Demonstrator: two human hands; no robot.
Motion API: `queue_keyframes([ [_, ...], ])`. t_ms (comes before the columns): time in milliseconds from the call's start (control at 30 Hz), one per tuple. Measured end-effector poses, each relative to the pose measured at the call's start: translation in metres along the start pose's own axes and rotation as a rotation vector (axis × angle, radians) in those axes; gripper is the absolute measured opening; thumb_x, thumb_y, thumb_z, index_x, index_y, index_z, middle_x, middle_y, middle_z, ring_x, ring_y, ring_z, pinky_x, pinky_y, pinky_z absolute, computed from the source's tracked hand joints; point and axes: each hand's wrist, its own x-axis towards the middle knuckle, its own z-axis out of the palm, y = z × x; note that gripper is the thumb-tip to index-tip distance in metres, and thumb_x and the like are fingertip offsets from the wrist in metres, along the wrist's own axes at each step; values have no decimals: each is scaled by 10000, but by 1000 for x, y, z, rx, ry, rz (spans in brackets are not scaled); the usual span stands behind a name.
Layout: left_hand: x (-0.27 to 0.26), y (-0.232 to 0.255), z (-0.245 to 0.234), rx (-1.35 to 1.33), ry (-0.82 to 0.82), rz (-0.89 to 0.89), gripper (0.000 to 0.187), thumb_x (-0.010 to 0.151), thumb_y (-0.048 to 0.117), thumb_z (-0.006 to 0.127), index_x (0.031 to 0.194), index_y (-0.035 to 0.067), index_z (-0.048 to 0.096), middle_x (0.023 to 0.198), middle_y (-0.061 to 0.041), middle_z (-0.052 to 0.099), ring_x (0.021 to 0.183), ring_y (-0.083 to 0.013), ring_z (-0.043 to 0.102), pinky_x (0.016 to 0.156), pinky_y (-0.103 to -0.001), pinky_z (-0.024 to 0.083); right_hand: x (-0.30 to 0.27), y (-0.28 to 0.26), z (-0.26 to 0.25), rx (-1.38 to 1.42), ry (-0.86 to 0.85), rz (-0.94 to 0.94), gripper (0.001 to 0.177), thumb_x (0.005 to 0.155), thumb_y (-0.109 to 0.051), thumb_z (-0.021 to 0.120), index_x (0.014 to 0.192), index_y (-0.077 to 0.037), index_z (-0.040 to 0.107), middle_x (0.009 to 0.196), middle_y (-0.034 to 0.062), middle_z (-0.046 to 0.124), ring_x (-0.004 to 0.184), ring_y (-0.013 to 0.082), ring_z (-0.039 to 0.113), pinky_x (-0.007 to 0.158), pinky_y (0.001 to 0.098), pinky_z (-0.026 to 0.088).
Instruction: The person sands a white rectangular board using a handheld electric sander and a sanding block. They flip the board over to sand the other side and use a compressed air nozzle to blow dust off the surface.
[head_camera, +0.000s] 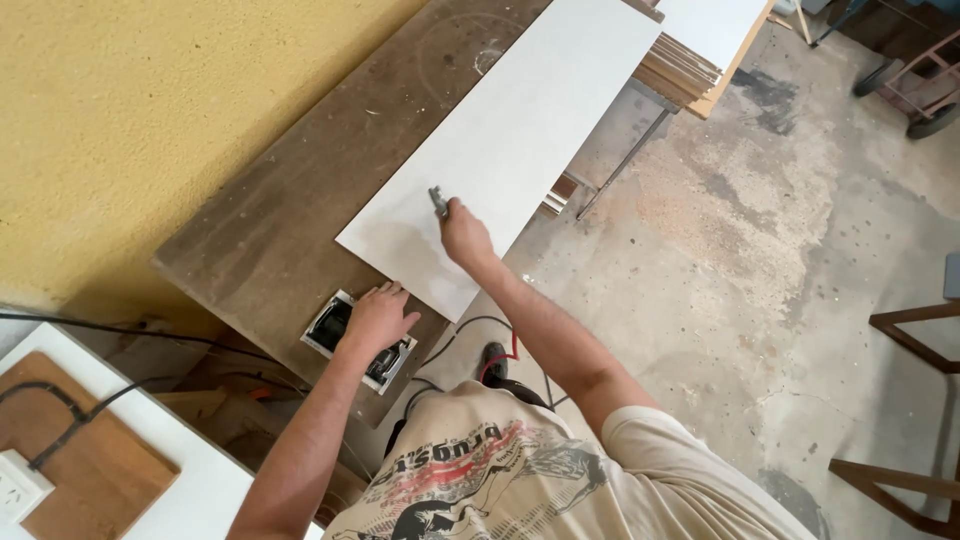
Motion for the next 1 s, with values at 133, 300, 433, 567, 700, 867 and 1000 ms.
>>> queue_keyframes([
  [133,4,-14,14,46,-17,-2,597,1004,421,574,1387,-37,604,1483,-254,548,1414,-387,496,1201,-493,371,-53,-25,8,-41,-184,-144,263,1046,-315,425,1207,-118,490,1070,200,666,970,526,709,860,634,572],
  [300,6,-16,11,104,-43,-29,607,989,425,581,1398,-24,595,1492,-239,547,1425,-372,503,1201,-470,378,50,84,-94,5,110,107,264,1056,-238,374,1231,-72,483,1105,237,668,1061,535,681,912,650,547],
  [433,6,-8,-1,54,-112,-70,608,1008,426,549,1420,-20,583,1518,-232,529,1435,-366,494,1191,-458,387,84,172,-136,50,434,400,323,1072,-394,402,1180,-109,508,1053,211,670,1050,467,705,883,576,569],
  [567,10,7,-18,48,-118,-131,585,1018,443,531,1379,-9,620,1395,-215,635,1324,-348,603,1128,-455,467,28,130,-99,-116,21,153,283,1033,-353,446,1220,-158,531,1090,181,707,1027,468,716,877,604,578],
  [700,60,-14,15,157,67,-171,567,992,484,563,1304,24,676,1239,-169,714,1173,-315,701,1003,-429,556,85,207,-156,141,318,209,307,1042,-206,498,1260,4,551,1057,297,669,1031,533,686,857,633,557],
  [867,159,57,4,144,148,-163,864,957,646,544,1558,35,428,1647,-219,342,1541,-385,293,1276,-516,178,104,280,-200,393,465,285,544,1096,-396,511,1388,50,402,1159,311,653,827,365,702,724,490,593],
  [1000,296,95,9,137,188,-123,915,953,682,507,1590,38,373,1674,-216,289,1559,-404,224,1288,-540,119,75,303,-193,656,334,271,448,1123,-378,503,1373,-6,507,606,103,636,525,244,675,492,343,544],
])
